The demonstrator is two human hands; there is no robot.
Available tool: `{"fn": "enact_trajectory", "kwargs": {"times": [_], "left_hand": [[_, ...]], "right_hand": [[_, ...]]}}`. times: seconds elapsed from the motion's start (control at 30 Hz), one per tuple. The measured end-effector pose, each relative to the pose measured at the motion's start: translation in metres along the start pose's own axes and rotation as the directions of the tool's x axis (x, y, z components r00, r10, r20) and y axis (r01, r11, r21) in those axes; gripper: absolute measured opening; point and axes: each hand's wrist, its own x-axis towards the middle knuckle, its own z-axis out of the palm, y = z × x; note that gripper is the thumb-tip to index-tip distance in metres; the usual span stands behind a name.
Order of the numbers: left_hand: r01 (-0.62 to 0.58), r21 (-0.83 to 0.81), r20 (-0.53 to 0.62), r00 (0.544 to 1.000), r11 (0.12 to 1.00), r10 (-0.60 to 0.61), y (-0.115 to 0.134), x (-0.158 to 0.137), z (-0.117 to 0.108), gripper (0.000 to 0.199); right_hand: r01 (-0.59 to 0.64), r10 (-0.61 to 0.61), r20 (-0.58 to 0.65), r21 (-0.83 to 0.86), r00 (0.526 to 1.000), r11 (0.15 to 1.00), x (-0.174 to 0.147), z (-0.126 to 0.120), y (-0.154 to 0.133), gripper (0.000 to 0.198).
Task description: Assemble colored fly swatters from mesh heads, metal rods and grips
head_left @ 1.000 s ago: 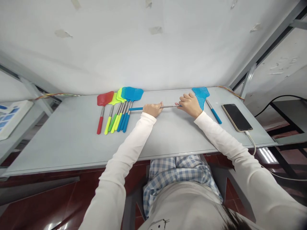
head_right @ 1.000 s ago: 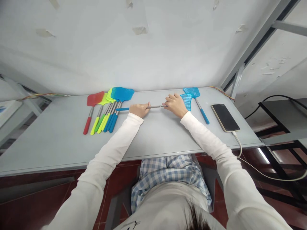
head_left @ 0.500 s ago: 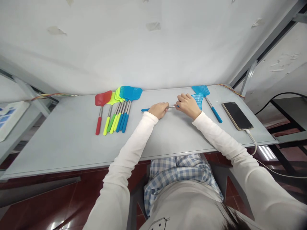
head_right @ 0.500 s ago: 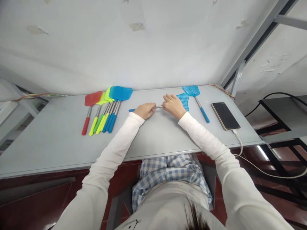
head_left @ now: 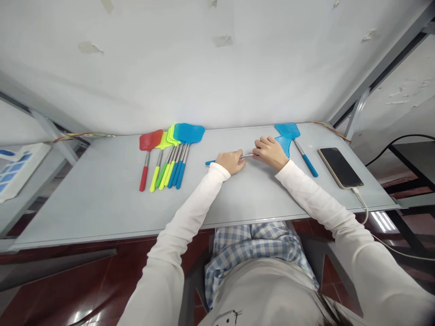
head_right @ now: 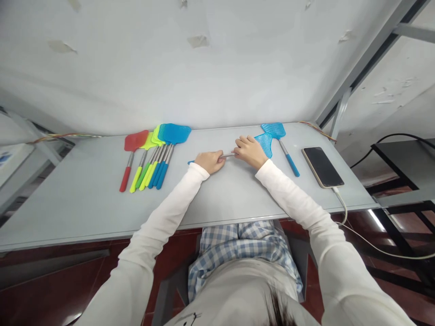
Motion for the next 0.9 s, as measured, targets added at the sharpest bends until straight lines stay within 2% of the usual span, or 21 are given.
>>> {"fn": "enact_trajectory", "kwargs": {"times": [0.13,0.27,0.37,0.47,0.57,0.67,0.73,0.8,0.9], "left_hand": [[-0.052,-0.051,-0.034,0.998,0.997,0.051,0.007,-0.003,-0.001,0.034],[-0.031,0.014,0.039,0.999,0.999,0.031,0.002,-0.003,-0.003,0.032],[0.009,0.043,0.084,0.996,0.999,-0.013,-0.001,0.003,-0.005,0.035],[0.019,0.045,0.071,0.997,0.999,-0.022,-0.006,0.009,-0.005,0.037],[0.061,0.054,0.029,0.998,0.997,-0.063,-0.021,0.011,-0.008,0.035],[0.171,0.080,-0.039,0.985,0.982,-0.168,-0.046,0.007,-0.015,0.033],[0.218,0.095,-0.080,0.974,0.971,-0.211,-0.059,0.005,-0.019,0.033],[0.244,0.094,-0.106,0.967,0.965,-0.234,-0.061,0.004,-0.021,0.033],[0.218,0.065,-0.133,0.969,0.974,-0.208,-0.046,0.004,-0.018,0.031]], "right_hand": [[0.083,-0.083,-0.023,-0.006,0.996,0.997,-0.002,0.004,-0.002,0.026],[0.110,-0.110,-0.090,-0.008,0.990,0.994,-0.006,0.011,-0.006,0.034],[0.066,-0.064,-0.118,0.009,0.991,0.998,-0.005,0.013,-0.009,0.033],[0.021,-0.017,-0.118,0.032,0.993,0.999,-0.005,0.010,-0.005,0.037],[-0.074,0.079,-0.105,0.043,0.991,0.996,-0.010,0.007,0.017,0.039],[-0.239,0.243,-0.124,0.050,0.962,0.970,-0.018,0.007,0.044,0.032],[-0.283,0.287,-0.145,0.047,0.947,0.958,-0.019,0.009,0.051,0.028],[-0.272,0.274,-0.142,0.031,0.951,0.962,-0.014,0.011,0.043,0.030],[-0.209,0.209,-0.058,0.003,0.976,0.978,-0.002,0.012,0.014,0.035]]}}
